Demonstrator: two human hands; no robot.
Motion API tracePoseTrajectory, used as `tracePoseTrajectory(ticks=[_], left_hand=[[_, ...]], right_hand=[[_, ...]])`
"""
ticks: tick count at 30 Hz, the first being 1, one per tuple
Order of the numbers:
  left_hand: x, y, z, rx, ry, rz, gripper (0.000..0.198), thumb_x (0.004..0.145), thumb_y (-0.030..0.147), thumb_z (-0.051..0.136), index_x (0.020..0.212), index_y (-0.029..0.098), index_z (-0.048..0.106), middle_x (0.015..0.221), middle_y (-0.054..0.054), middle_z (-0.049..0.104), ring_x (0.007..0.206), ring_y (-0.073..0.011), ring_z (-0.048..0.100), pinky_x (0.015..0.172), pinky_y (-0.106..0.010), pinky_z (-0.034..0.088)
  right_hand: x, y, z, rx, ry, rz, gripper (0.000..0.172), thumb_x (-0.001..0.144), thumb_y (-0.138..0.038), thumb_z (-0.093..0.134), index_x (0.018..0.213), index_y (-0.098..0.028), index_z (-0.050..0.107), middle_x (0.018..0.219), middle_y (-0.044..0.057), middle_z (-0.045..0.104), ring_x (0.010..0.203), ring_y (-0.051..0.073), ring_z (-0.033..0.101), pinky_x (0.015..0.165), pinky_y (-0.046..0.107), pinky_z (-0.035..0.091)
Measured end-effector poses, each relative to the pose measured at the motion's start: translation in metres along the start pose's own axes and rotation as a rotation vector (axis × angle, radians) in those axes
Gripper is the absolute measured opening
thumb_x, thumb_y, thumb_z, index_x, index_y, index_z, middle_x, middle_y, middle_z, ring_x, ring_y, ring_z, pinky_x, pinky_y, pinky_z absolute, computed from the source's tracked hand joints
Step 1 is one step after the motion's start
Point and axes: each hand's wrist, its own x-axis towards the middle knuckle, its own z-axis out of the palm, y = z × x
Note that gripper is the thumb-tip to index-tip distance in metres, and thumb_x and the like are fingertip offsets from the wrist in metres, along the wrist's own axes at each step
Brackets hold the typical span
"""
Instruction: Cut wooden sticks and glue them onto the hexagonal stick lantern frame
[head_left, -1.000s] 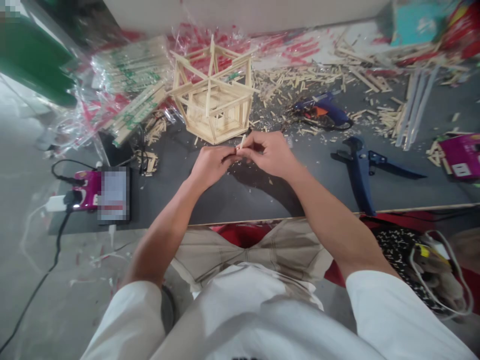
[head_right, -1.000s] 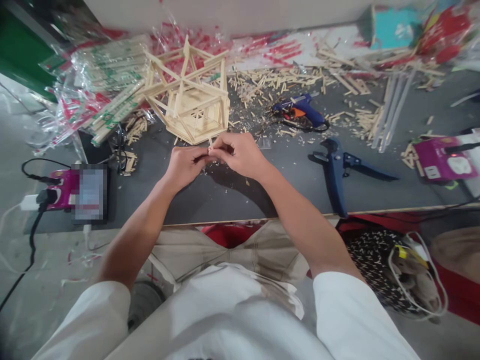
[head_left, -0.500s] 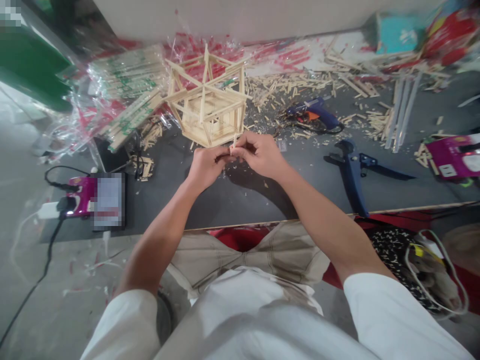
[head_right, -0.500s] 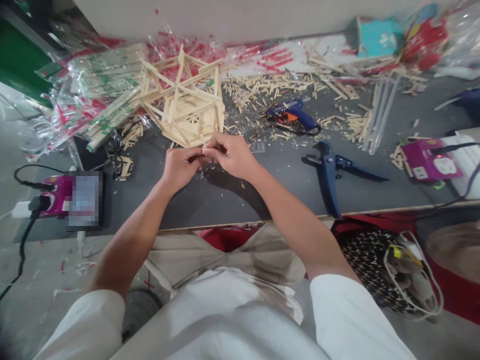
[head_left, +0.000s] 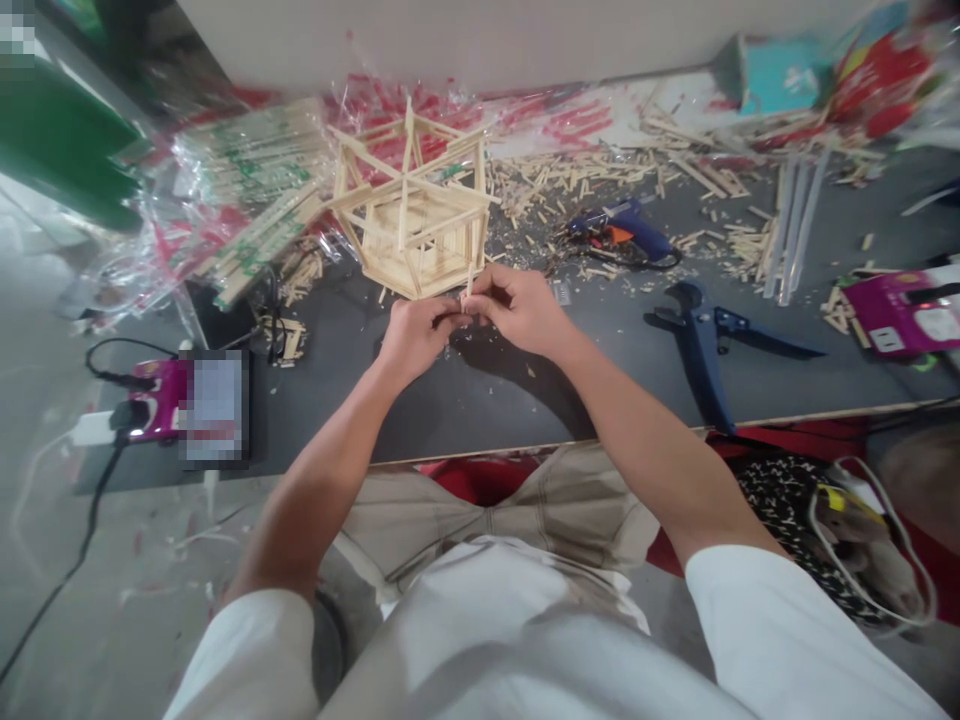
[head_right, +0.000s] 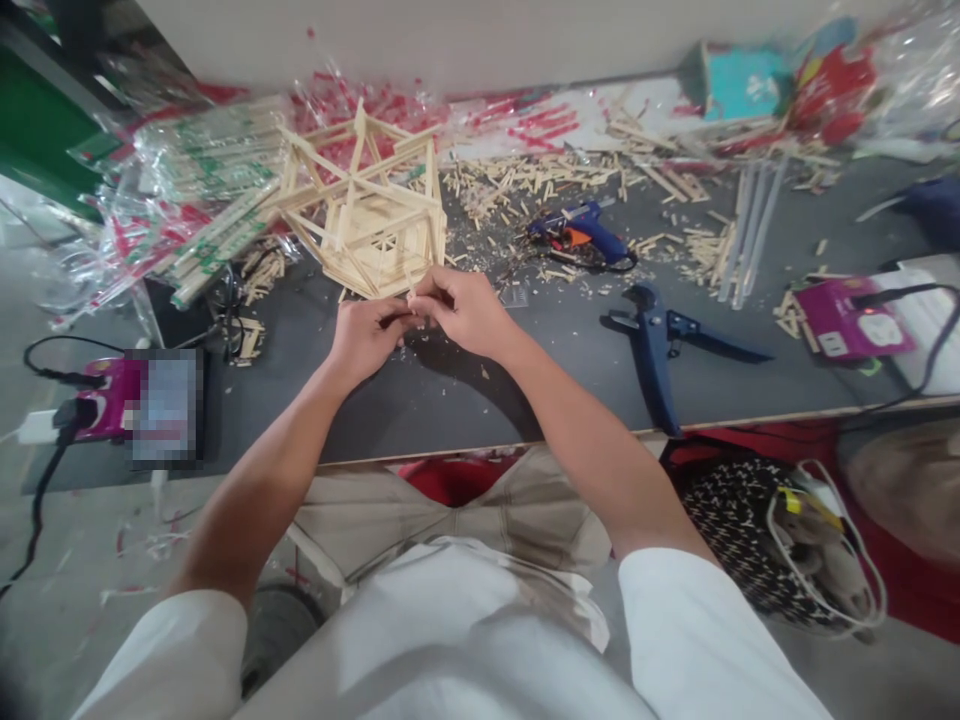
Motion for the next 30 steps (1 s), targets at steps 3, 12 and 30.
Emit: tracePoseTrajectory(ticks=[3, 12, 30], left_hand=[[-0.0003, 0.0005, 0.0014, 0.008, 0.0, -0.009, 0.014, 0.096, 0.017, 0.076, 0.097, 0.017, 0.089, 0.081, -0.004, 0.083, 0.074, -0.0172, 0.076, 0.073, -0.026, 0.055], [0.0001, -0.0011, 0.0026, -0.019, -0.01, -0.004, 0.015, 0.096, 0.019, 0.075, 0.096, 0.018, 0.089, 0.081, -0.004, 0.083, 0.07, -0.0164, 0.073, 0.071, -0.026, 0.055], [0.0009, -0.004, 0.0024, 0.108, -0.063, 0.097, 0.018, 0.097, 0.023, 0.072, 0.082, 0.021, 0.084, 0.075, -0.002, 0.081, 0.07, -0.018, 0.072, 0.075, -0.029, 0.055]], right_hand=[[-0.0003, 0.0019, -0.0019, -0.012, -0.018, 0.001, 0.017, 0.099, -0.035, 0.07, 0.089, -0.024, 0.061, 0.068, -0.003, 0.066, 0.062, 0.016, 0.062, 0.066, 0.032, 0.047], [-0.0013, 0.002, -0.0029, -0.009, -0.044, -0.004, 0.019, 0.102, -0.037, 0.067, 0.09, -0.025, 0.06, 0.07, -0.002, 0.066, 0.063, 0.016, 0.06, 0.067, 0.033, 0.047], [-0.0039, 0.0007, -0.0045, -0.083, -0.012, -0.025, 0.023, 0.097, -0.041, 0.075, 0.087, -0.023, 0.067, 0.079, 0.001, 0.068, 0.073, 0.017, 0.059, 0.069, 0.033, 0.044]])
